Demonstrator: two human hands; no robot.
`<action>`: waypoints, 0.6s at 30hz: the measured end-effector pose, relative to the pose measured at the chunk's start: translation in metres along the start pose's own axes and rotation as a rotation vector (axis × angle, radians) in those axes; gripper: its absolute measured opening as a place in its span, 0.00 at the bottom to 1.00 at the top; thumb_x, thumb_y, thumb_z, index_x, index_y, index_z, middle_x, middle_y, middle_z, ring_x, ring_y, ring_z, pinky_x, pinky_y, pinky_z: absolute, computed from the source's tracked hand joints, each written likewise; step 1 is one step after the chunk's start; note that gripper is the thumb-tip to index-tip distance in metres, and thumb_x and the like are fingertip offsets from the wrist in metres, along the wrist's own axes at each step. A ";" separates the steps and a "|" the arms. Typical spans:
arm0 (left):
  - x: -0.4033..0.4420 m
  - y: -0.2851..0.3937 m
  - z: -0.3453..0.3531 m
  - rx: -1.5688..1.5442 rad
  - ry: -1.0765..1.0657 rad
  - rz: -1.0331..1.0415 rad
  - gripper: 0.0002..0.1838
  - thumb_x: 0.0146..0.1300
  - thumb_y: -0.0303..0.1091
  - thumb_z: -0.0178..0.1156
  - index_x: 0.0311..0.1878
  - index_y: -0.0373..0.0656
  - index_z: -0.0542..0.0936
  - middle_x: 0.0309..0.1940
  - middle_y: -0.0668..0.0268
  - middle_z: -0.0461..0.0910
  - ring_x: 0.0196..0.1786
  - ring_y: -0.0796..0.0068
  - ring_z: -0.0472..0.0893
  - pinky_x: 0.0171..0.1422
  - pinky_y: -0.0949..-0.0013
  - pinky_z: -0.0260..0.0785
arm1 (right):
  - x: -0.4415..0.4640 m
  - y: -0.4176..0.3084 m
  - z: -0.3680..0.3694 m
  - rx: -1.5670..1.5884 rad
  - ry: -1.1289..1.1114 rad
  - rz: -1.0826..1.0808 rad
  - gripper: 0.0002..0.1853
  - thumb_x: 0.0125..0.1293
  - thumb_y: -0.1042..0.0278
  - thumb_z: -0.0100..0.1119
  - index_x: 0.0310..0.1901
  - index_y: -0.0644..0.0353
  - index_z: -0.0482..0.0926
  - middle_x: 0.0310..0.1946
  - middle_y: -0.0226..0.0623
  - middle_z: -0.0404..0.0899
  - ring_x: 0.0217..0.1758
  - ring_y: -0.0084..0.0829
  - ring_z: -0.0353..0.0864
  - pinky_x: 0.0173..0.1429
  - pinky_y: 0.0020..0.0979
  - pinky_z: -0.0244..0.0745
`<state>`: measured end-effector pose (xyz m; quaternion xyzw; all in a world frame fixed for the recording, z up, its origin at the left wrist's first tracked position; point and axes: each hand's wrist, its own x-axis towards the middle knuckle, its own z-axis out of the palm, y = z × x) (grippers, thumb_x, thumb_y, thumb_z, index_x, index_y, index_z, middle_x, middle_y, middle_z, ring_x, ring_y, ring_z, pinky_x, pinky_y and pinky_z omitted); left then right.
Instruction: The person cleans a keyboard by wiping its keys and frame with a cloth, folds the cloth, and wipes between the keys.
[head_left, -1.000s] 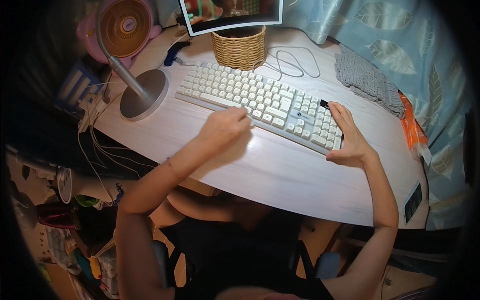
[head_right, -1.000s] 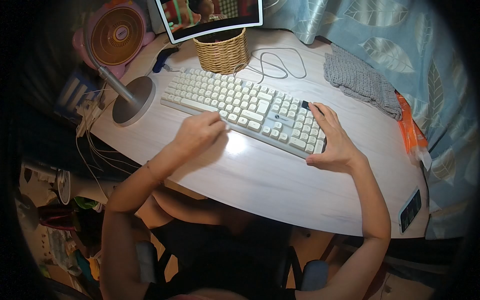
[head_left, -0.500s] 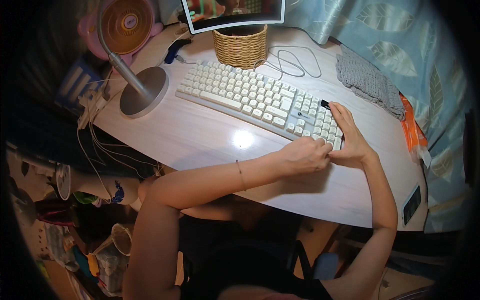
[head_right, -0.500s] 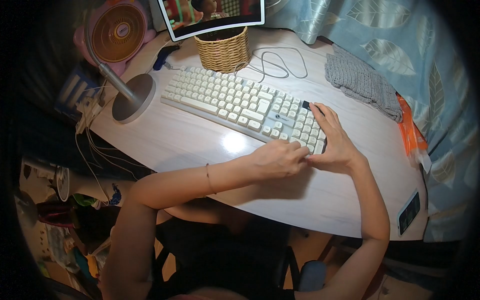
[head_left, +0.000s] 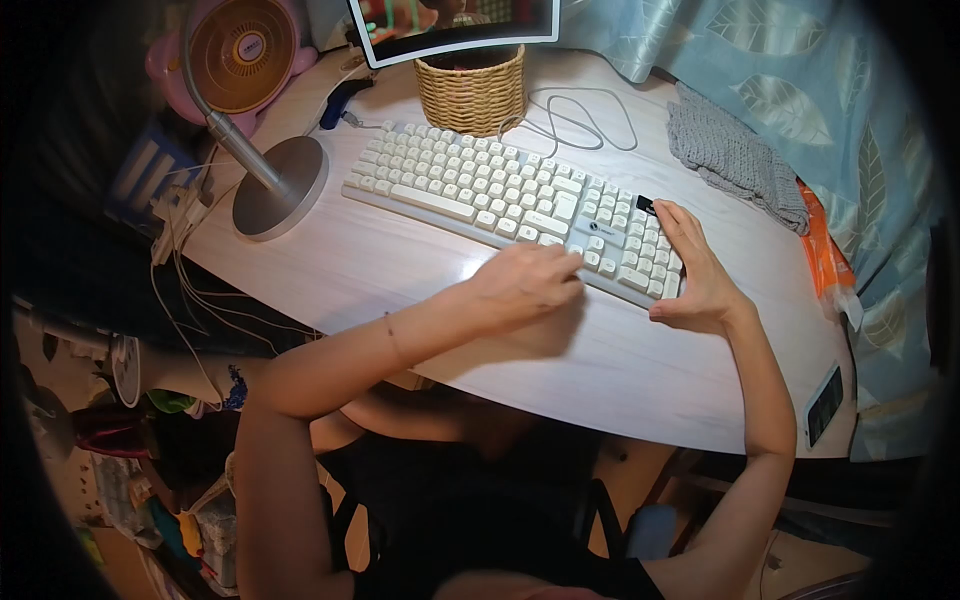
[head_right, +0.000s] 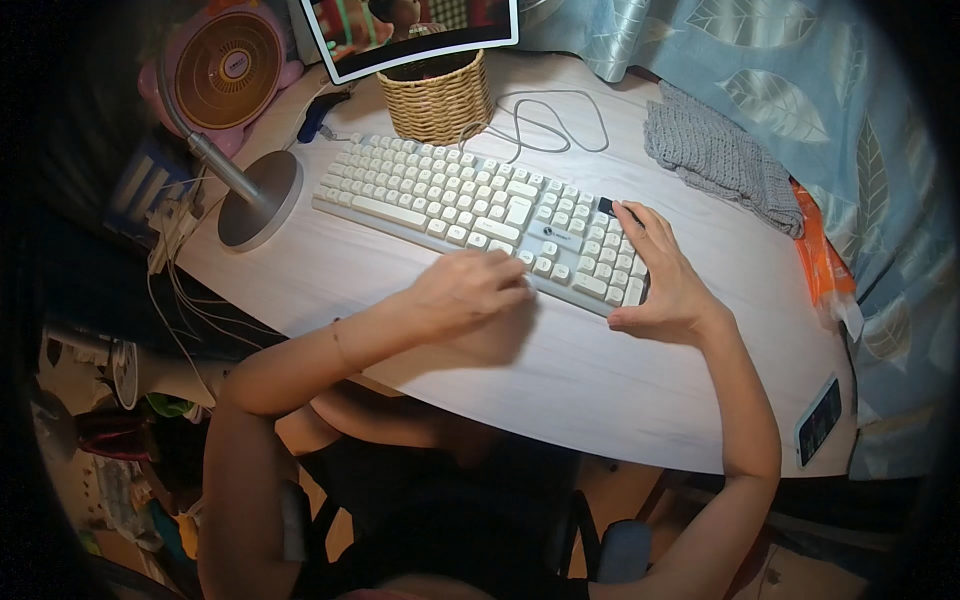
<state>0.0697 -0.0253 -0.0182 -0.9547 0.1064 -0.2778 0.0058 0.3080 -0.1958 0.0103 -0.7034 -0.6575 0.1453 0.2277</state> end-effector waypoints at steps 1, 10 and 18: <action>-0.009 -0.007 -0.002 0.014 0.018 -0.022 0.03 0.57 0.32 0.62 0.32 0.45 0.81 0.34 0.69 0.76 0.37 0.74 0.80 0.34 0.70 0.76 | 0.000 0.000 0.000 0.006 -0.003 0.007 0.66 0.31 0.50 0.74 0.76 0.57 0.52 0.74 0.48 0.50 0.78 0.48 0.48 0.80 0.45 0.50; -0.083 -0.060 -0.054 0.112 0.060 -0.359 0.04 0.54 0.25 0.67 0.32 0.45 0.83 0.31 0.68 0.81 0.31 0.69 0.81 0.33 0.68 0.75 | 0.001 0.002 0.001 -0.005 0.000 0.005 0.66 0.29 0.52 0.74 0.76 0.56 0.51 0.75 0.47 0.51 0.79 0.47 0.48 0.80 0.45 0.51; -0.131 -0.109 -0.083 0.188 0.100 -0.615 0.05 0.54 0.20 0.65 0.34 0.40 0.82 0.33 0.63 0.80 0.34 0.60 0.82 0.37 0.64 0.74 | 0.002 0.001 0.002 -0.008 0.008 -0.005 0.66 0.29 0.55 0.75 0.76 0.55 0.52 0.75 0.46 0.51 0.79 0.47 0.48 0.81 0.44 0.51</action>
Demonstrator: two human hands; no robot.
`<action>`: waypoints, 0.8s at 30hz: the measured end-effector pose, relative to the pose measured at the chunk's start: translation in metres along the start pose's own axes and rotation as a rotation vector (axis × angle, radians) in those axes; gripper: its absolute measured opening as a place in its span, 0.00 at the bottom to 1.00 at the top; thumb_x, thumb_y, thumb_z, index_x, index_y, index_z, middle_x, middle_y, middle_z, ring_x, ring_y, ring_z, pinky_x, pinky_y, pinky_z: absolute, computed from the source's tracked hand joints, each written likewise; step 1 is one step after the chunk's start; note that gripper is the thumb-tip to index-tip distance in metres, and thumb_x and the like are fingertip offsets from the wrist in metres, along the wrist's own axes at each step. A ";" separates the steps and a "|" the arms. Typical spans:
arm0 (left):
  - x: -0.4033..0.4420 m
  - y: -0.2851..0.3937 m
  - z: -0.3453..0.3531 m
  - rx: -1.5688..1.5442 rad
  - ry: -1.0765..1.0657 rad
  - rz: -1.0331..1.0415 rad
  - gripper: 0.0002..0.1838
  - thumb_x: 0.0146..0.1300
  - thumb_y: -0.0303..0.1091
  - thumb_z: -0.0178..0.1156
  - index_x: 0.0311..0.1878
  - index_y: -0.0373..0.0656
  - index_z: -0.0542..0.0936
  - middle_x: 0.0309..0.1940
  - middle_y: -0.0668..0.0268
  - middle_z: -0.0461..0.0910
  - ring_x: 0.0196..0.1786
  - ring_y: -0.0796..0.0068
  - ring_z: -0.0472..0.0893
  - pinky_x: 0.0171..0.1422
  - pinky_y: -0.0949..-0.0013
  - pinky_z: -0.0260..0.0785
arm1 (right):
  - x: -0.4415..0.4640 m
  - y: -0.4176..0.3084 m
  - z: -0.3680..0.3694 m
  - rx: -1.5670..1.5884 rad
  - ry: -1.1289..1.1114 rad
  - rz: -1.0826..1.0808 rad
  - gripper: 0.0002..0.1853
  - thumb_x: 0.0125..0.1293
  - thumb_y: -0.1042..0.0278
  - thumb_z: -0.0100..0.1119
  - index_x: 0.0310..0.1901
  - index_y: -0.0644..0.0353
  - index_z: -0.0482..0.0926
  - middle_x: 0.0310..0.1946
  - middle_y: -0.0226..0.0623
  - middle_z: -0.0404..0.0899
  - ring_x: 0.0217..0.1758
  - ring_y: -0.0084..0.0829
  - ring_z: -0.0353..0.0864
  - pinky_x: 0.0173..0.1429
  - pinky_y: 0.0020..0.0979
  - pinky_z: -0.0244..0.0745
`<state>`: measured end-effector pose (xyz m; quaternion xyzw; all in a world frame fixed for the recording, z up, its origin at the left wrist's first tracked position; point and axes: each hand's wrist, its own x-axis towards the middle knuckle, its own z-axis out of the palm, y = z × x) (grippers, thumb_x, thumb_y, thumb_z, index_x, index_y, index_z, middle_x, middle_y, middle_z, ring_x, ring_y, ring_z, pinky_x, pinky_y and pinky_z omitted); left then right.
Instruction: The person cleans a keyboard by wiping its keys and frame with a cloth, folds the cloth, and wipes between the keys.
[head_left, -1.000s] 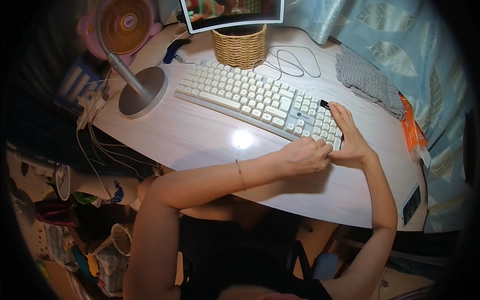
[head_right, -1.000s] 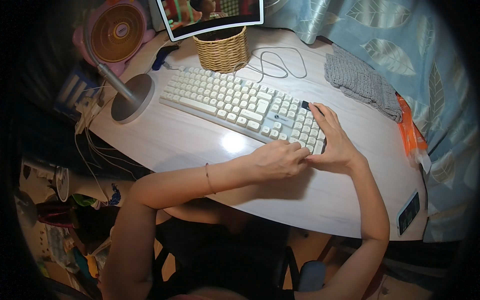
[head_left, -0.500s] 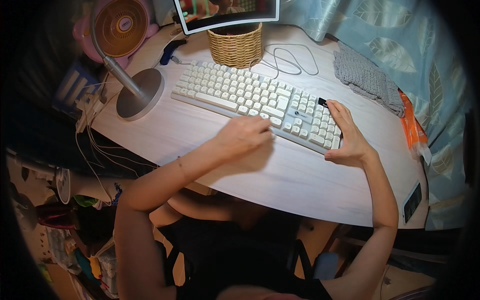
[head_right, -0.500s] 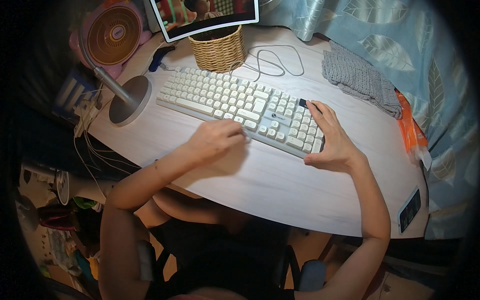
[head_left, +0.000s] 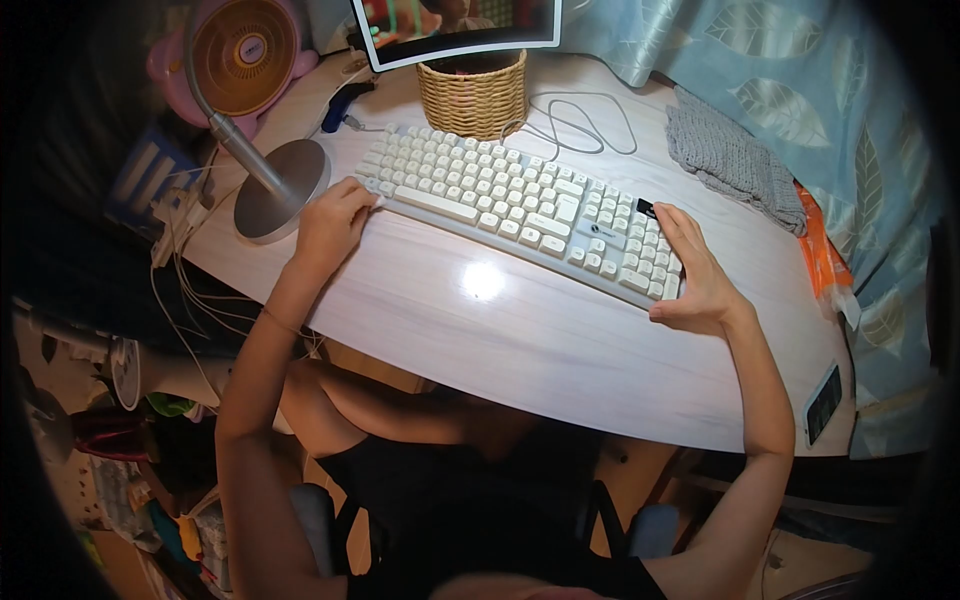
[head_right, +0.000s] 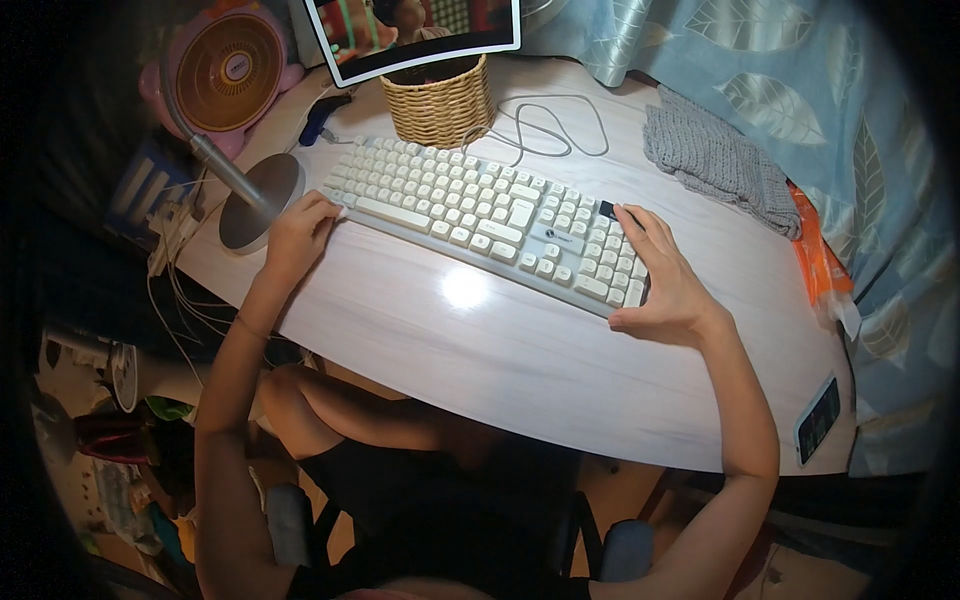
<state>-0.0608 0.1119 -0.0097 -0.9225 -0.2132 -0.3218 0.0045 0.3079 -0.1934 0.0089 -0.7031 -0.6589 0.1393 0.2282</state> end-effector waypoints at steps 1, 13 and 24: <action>0.000 -0.005 0.000 0.009 -0.001 -0.019 0.05 0.54 0.20 0.65 0.34 0.39 0.82 0.33 0.63 0.80 0.34 0.60 0.82 0.37 0.64 0.74 | 0.000 -0.002 0.000 0.003 0.001 0.009 0.66 0.29 0.56 0.75 0.76 0.55 0.52 0.75 0.46 0.51 0.79 0.47 0.48 0.81 0.44 0.51; 0.011 0.069 0.015 -0.024 -0.035 0.139 0.06 0.52 0.25 0.66 0.34 0.43 0.80 0.29 0.64 0.76 0.30 0.59 0.80 0.33 0.61 0.74 | -0.001 -0.004 0.000 0.014 0.001 0.020 0.65 0.30 0.56 0.75 0.76 0.55 0.52 0.75 0.47 0.50 0.79 0.48 0.48 0.79 0.44 0.52; 0.029 0.173 0.060 -0.095 -0.122 0.426 0.02 0.54 0.31 0.62 0.29 0.44 0.80 0.29 0.66 0.74 0.34 0.71 0.79 0.33 0.70 0.75 | -0.002 -0.001 0.000 -0.001 0.004 -0.006 0.65 0.30 0.55 0.75 0.76 0.57 0.52 0.74 0.48 0.51 0.78 0.48 0.49 0.80 0.44 0.51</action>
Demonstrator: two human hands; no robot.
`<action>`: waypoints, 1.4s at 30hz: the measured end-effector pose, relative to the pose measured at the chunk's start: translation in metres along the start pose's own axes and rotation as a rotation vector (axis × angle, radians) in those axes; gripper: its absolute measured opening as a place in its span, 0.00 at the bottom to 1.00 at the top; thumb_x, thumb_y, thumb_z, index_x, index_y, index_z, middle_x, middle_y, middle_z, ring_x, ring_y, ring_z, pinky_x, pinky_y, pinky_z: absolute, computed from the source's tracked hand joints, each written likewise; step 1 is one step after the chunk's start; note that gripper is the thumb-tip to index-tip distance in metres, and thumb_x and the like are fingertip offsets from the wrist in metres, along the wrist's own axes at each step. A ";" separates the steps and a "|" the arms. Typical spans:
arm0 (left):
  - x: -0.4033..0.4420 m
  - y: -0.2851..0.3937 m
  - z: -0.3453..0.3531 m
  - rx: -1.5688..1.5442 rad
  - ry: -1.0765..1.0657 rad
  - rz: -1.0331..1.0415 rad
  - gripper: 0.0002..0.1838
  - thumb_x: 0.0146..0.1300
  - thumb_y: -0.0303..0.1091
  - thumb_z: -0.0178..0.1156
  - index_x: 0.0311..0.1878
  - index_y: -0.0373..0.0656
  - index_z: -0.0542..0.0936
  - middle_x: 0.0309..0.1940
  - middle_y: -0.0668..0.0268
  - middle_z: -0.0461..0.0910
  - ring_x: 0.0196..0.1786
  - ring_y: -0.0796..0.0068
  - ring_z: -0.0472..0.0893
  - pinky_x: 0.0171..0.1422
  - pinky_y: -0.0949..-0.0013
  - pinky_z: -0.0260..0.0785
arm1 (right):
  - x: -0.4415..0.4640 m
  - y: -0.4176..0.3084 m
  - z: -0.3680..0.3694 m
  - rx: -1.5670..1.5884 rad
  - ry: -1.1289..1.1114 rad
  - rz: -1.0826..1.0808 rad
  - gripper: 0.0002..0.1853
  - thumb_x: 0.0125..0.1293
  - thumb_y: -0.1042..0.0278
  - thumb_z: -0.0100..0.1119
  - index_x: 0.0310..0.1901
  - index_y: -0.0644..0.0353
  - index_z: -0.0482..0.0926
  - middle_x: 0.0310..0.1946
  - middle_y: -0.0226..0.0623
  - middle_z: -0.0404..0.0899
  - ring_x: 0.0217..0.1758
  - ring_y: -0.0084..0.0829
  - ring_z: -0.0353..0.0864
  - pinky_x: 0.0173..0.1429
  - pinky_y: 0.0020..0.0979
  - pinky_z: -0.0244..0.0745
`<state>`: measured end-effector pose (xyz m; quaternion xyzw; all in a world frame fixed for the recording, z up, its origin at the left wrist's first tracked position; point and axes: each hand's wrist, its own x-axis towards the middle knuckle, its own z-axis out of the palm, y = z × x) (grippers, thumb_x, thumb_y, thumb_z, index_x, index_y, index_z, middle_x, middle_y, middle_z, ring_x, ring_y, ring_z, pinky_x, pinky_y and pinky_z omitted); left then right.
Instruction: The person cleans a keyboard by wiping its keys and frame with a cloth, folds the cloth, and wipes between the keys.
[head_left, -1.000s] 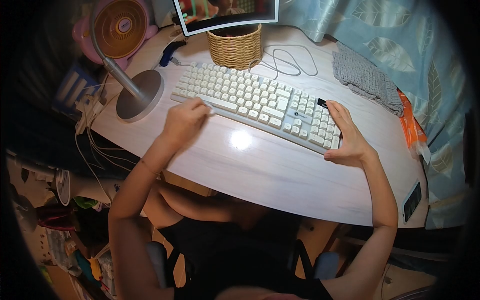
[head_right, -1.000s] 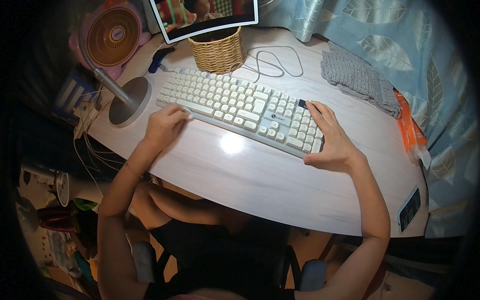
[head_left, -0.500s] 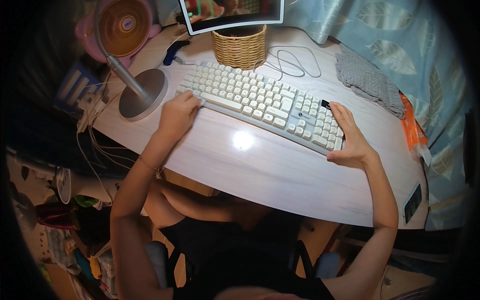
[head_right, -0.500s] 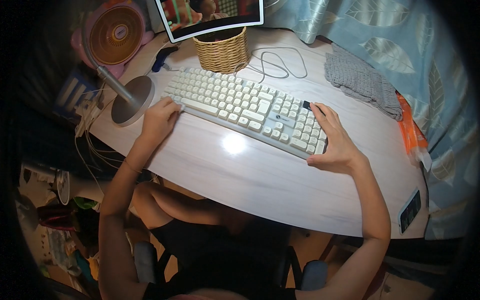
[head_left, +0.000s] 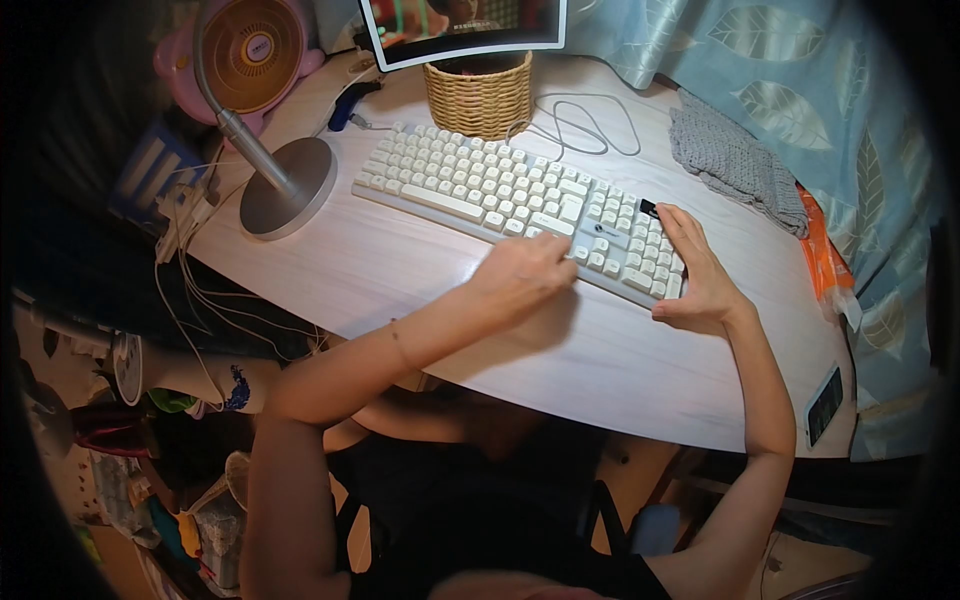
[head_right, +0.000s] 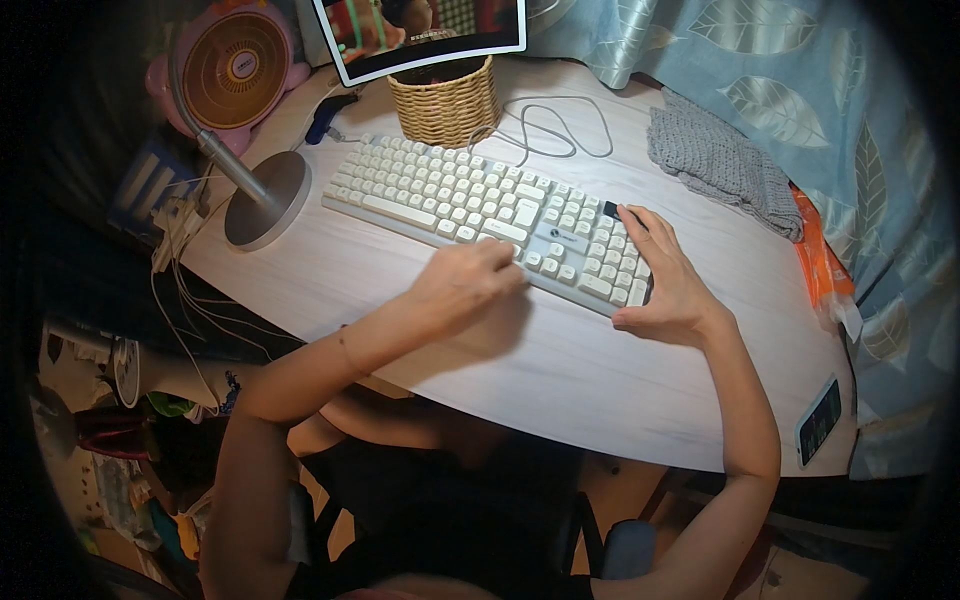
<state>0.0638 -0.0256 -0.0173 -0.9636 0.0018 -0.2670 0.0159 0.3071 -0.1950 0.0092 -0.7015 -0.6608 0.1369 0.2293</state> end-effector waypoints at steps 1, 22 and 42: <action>0.006 0.007 0.002 0.005 0.006 0.029 0.04 0.56 0.32 0.63 0.30 0.44 0.80 0.29 0.67 0.74 0.34 0.71 0.78 0.33 0.70 0.75 | 0.000 0.001 0.000 0.000 0.004 -0.013 0.65 0.30 0.55 0.75 0.76 0.57 0.52 0.74 0.48 0.51 0.78 0.49 0.49 0.80 0.44 0.51; 0.030 0.030 0.026 -0.153 0.113 0.221 0.02 0.52 0.31 0.59 0.27 0.45 0.77 0.31 0.69 0.69 0.35 0.73 0.75 0.29 0.72 0.72 | 0.046 -0.017 0.009 -0.107 0.062 -0.001 0.30 0.73 0.56 0.44 0.70 0.67 0.62 0.60 0.48 0.69 0.65 0.45 0.65 0.69 0.38 0.59; 0.027 0.031 0.020 -0.218 0.052 0.188 0.03 0.54 0.32 0.58 0.28 0.44 0.78 0.32 0.68 0.70 0.37 0.73 0.76 0.32 0.71 0.74 | 0.072 0.017 0.002 0.376 0.024 0.128 0.22 0.74 0.56 0.46 0.50 0.67 0.82 0.37 0.34 0.74 0.40 0.28 0.72 0.48 0.29 0.69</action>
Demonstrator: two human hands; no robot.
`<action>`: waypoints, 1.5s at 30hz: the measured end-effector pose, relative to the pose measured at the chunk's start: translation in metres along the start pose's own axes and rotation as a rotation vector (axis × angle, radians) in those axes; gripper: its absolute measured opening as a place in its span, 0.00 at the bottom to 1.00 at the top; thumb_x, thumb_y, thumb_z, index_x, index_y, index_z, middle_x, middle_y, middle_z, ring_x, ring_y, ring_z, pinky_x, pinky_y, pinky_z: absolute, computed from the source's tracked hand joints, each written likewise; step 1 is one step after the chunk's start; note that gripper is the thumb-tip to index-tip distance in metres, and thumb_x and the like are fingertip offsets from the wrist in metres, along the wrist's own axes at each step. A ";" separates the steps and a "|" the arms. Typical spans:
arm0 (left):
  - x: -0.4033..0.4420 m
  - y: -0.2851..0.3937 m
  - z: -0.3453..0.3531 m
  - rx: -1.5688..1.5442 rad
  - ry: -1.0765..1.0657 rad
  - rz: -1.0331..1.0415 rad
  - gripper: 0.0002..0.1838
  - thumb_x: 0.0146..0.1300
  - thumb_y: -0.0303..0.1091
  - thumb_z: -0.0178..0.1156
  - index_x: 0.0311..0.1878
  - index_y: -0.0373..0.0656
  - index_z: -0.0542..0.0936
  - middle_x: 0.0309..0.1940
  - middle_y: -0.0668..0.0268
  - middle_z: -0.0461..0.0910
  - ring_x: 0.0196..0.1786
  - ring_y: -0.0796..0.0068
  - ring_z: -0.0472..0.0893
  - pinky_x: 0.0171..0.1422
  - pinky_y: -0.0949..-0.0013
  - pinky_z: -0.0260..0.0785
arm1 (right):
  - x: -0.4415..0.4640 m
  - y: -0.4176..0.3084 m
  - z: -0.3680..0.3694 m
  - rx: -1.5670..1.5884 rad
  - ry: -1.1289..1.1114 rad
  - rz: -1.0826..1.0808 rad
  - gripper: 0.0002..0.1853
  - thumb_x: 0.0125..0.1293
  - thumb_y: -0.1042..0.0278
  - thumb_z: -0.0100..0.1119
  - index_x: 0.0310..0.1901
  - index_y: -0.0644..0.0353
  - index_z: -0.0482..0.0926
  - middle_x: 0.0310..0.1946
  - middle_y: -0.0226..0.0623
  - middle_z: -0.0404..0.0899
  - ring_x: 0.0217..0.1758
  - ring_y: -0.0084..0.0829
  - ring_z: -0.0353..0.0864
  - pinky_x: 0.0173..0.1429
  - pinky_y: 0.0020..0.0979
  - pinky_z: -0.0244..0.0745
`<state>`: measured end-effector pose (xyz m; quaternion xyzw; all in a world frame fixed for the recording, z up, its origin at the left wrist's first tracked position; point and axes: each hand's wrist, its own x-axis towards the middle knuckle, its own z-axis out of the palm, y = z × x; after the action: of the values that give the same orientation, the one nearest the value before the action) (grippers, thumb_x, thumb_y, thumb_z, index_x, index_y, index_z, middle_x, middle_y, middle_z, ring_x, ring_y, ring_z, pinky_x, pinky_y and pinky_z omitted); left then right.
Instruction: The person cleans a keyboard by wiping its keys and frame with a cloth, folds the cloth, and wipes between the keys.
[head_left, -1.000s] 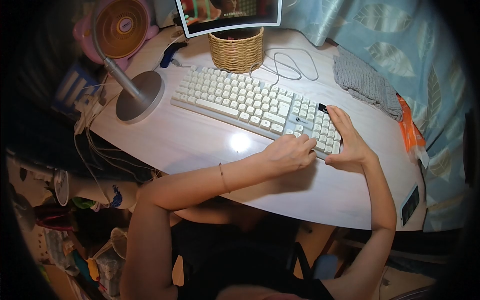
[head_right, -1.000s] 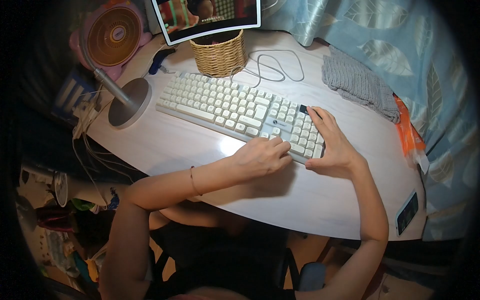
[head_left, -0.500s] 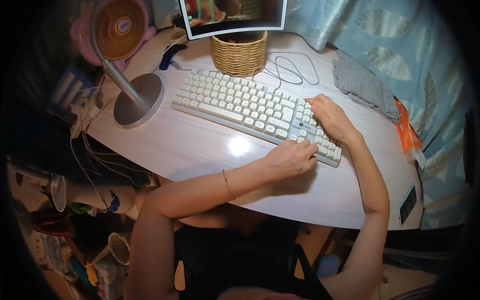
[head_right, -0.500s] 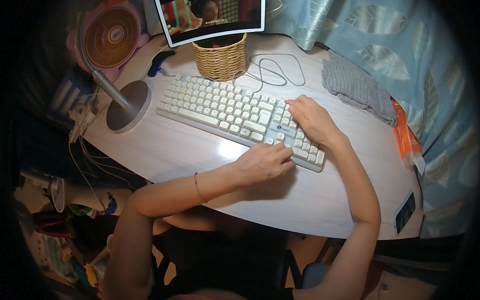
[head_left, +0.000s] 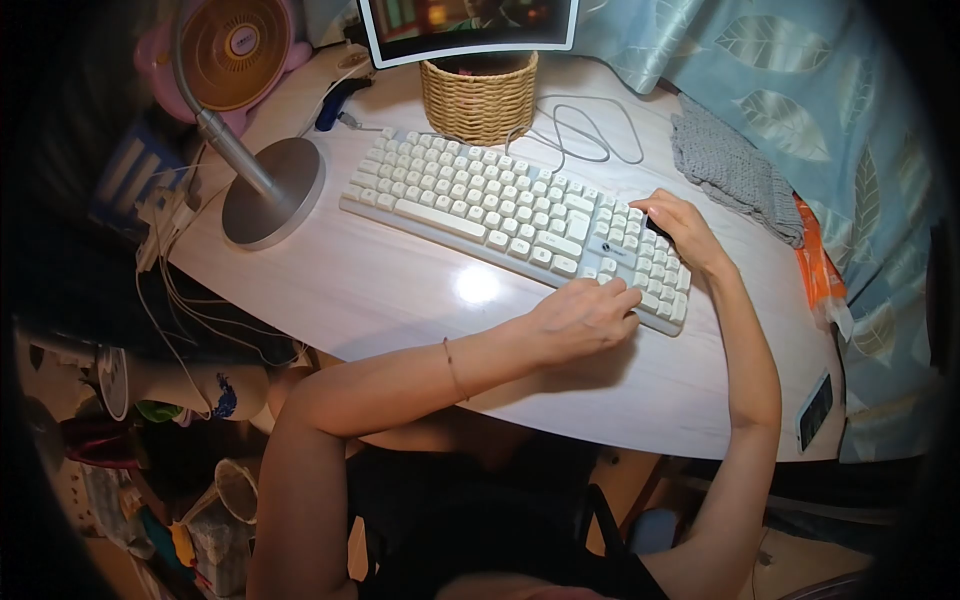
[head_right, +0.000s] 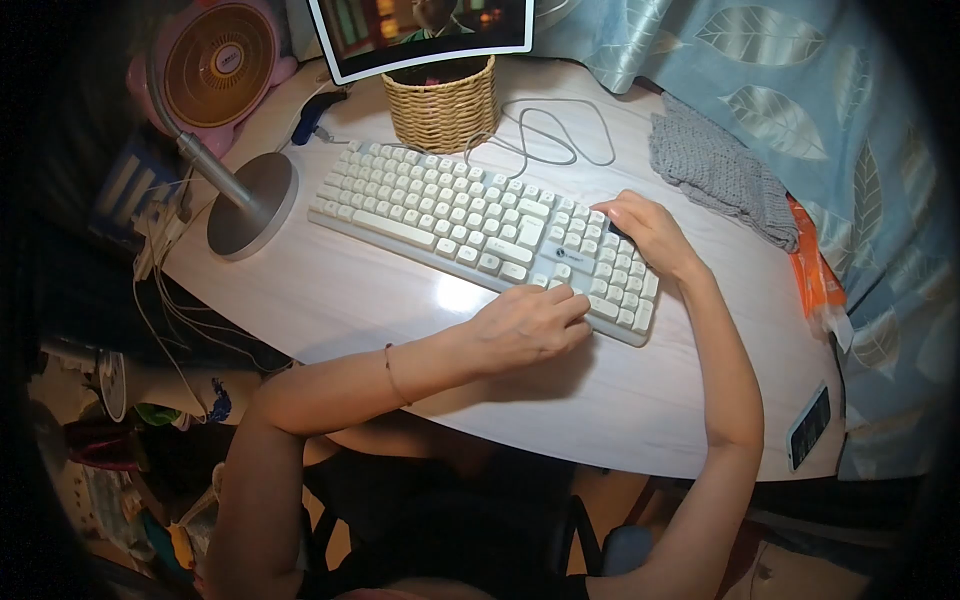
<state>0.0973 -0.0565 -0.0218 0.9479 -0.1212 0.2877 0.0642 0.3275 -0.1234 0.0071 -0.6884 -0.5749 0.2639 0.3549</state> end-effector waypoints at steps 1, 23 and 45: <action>0.001 0.000 0.000 0.001 -0.002 0.000 0.03 0.54 0.32 0.58 0.28 0.44 0.78 0.32 0.68 0.70 0.37 0.73 0.76 0.32 0.71 0.74 | -0.002 -0.002 0.001 0.088 0.012 0.008 0.23 0.75 0.55 0.45 0.49 0.68 0.82 0.36 0.34 0.71 0.38 0.27 0.70 0.47 0.28 0.67; 0.002 -0.001 -0.001 0.013 0.017 0.009 0.04 0.52 0.32 0.60 0.25 0.45 0.78 0.30 0.68 0.71 0.35 0.72 0.77 0.31 0.70 0.73 | -0.063 -0.021 0.006 -0.507 -0.046 -0.098 0.67 0.30 0.49 0.78 0.75 0.62 0.54 0.71 0.55 0.54 0.74 0.54 0.54 0.76 0.46 0.54; -0.099 -0.070 -0.091 0.226 0.016 -0.231 0.03 0.54 0.27 0.64 0.30 0.44 0.79 0.29 0.69 0.77 0.30 0.70 0.79 0.32 0.68 0.73 | -0.062 -0.025 0.005 -0.492 -0.061 -0.117 0.61 0.35 0.56 0.74 0.75 0.57 0.54 0.71 0.51 0.55 0.74 0.52 0.54 0.75 0.46 0.57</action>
<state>-0.0123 0.0472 -0.0061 0.9543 0.0223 0.2977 -0.0090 0.2958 -0.1814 0.0212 -0.7113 -0.6712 0.1157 0.1736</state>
